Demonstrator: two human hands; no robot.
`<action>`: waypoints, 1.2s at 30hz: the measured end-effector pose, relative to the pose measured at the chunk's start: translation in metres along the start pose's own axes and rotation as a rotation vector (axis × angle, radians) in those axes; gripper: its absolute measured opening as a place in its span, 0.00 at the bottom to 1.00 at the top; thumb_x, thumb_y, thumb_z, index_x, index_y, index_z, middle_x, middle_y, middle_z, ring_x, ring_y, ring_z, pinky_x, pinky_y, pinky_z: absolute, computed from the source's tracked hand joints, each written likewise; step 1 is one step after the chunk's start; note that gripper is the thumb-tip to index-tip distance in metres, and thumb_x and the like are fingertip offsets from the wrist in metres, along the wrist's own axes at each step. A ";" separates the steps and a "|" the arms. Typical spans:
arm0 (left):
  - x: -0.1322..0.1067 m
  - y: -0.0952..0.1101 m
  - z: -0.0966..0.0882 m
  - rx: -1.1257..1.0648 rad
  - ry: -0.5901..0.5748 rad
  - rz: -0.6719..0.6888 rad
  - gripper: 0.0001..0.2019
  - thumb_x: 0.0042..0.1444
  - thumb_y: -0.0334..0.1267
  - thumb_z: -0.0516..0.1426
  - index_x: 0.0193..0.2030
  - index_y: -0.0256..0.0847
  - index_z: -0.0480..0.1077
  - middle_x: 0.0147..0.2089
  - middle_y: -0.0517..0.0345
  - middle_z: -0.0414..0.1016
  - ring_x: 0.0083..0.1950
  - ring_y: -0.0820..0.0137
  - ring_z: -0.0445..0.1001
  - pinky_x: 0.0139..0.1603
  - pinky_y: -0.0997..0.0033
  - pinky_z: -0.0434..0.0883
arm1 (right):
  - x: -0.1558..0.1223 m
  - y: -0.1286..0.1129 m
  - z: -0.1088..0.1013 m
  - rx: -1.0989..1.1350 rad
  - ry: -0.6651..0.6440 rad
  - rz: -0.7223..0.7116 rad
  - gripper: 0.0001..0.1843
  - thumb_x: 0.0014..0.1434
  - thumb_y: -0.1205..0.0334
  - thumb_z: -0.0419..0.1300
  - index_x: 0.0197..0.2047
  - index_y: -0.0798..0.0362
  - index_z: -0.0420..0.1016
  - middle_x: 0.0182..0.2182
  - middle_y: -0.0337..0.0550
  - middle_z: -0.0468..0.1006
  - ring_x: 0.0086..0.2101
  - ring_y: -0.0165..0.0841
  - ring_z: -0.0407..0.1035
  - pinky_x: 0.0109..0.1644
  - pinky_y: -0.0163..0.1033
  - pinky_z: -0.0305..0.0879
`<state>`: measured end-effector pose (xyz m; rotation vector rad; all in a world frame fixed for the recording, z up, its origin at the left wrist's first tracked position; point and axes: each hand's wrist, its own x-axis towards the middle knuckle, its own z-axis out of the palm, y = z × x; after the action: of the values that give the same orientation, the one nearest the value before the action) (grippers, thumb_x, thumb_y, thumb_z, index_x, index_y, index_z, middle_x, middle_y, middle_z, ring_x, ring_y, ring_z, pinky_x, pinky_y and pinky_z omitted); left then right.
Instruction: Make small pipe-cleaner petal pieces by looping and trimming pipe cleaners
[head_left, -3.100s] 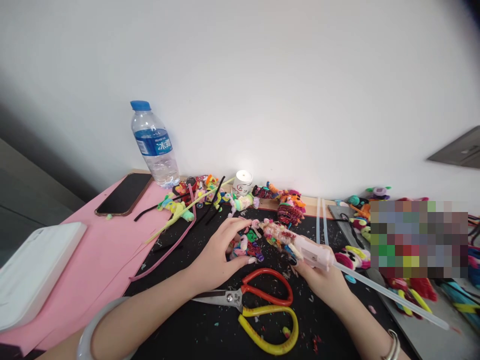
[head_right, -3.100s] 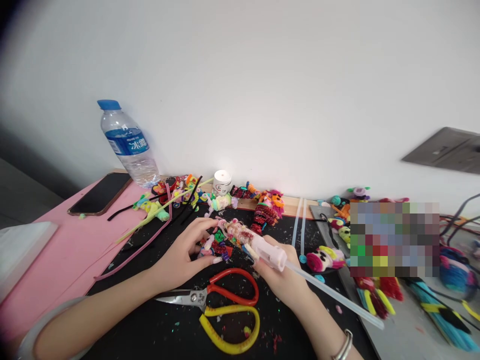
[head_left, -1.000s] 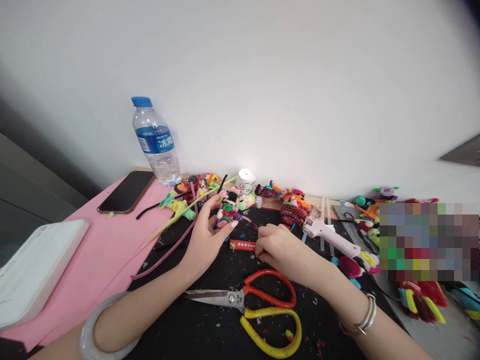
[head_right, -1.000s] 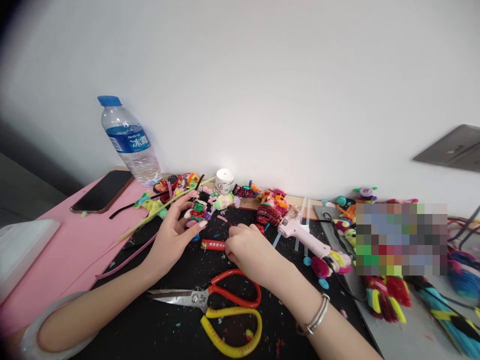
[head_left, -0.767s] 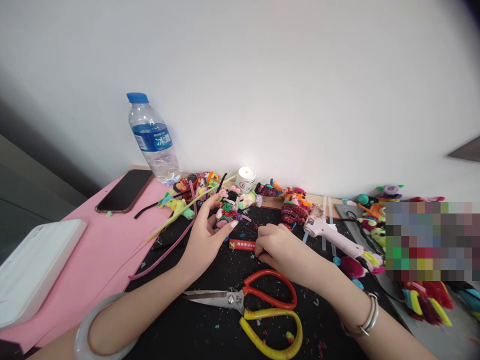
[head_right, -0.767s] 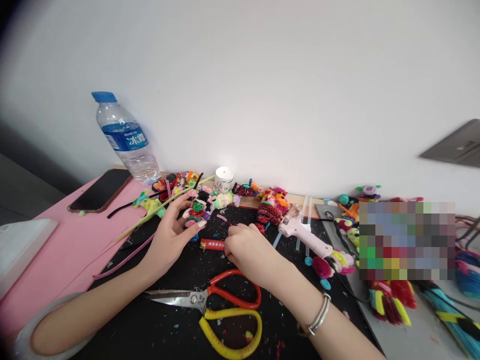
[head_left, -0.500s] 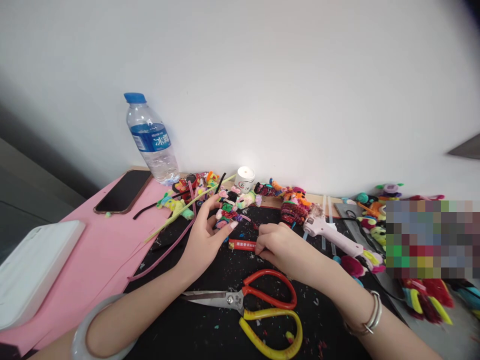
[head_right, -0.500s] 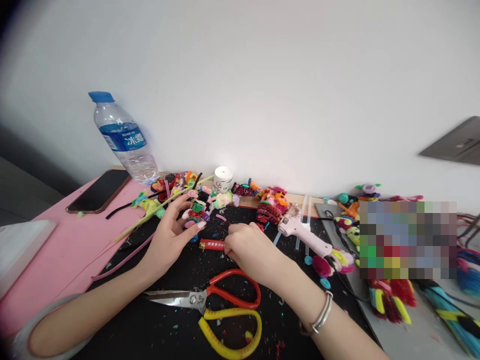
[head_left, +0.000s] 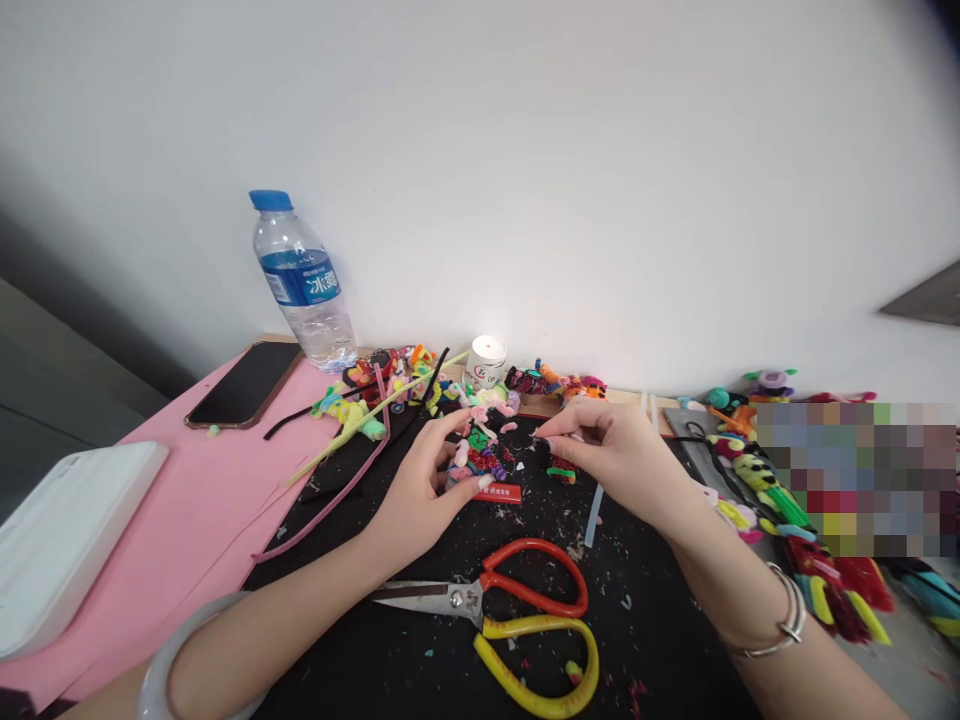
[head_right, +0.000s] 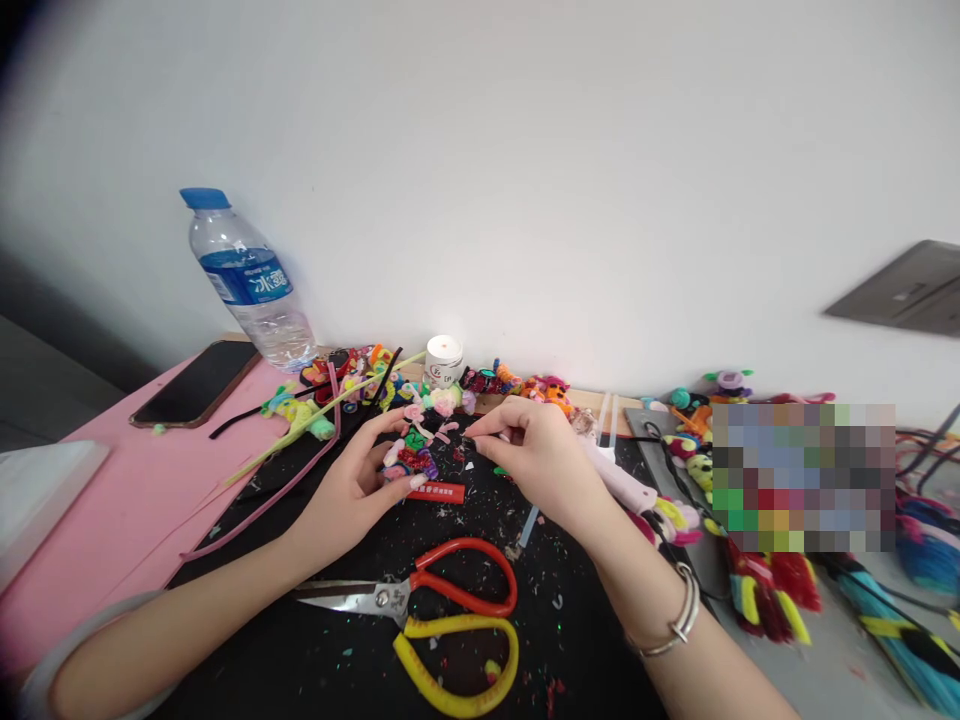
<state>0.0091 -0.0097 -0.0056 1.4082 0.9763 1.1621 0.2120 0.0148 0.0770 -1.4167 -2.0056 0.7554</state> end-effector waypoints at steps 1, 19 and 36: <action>-0.001 0.000 0.001 0.023 -0.007 0.015 0.27 0.53 0.33 0.58 0.59 0.50 0.57 0.58 0.52 0.60 0.52 0.64 0.68 0.49 0.65 0.71 | -0.001 -0.001 0.000 0.019 0.004 0.000 0.07 0.51 0.67 0.59 0.31 0.54 0.80 0.26 0.39 0.76 0.26 0.28 0.66 0.28 0.33 0.60; -0.008 -0.001 0.000 0.326 -0.151 0.204 0.26 0.54 0.31 0.58 0.59 0.48 0.58 0.55 0.52 0.60 0.54 0.64 0.64 0.57 0.61 0.64 | -0.015 -0.018 0.016 -0.099 0.177 -0.230 0.08 0.53 0.74 0.60 0.32 0.54 0.79 0.25 0.38 0.71 0.26 0.27 0.64 0.26 0.32 0.58; -0.007 0.001 0.000 0.341 -0.169 0.199 0.27 0.54 0.30 0.58 0.59 0.50 0.57 0.55 0.54 0.59 0.54 0.66 0.63 0.57 0.64 0.64 | -0.017 -0.011 0.023 -0.264 0.274 -0.383 0.06 0.56 0.72 0.59 0.34 0.54 0.76 0.28 0.39 0.71 0.29 0.29 0.66 0.32 0.33 0.63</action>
<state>0.0075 -0.0170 -0.0057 1.8804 0.9607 1.0298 0.1934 -0.0076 0.0672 -1.1431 -2.1172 0.1271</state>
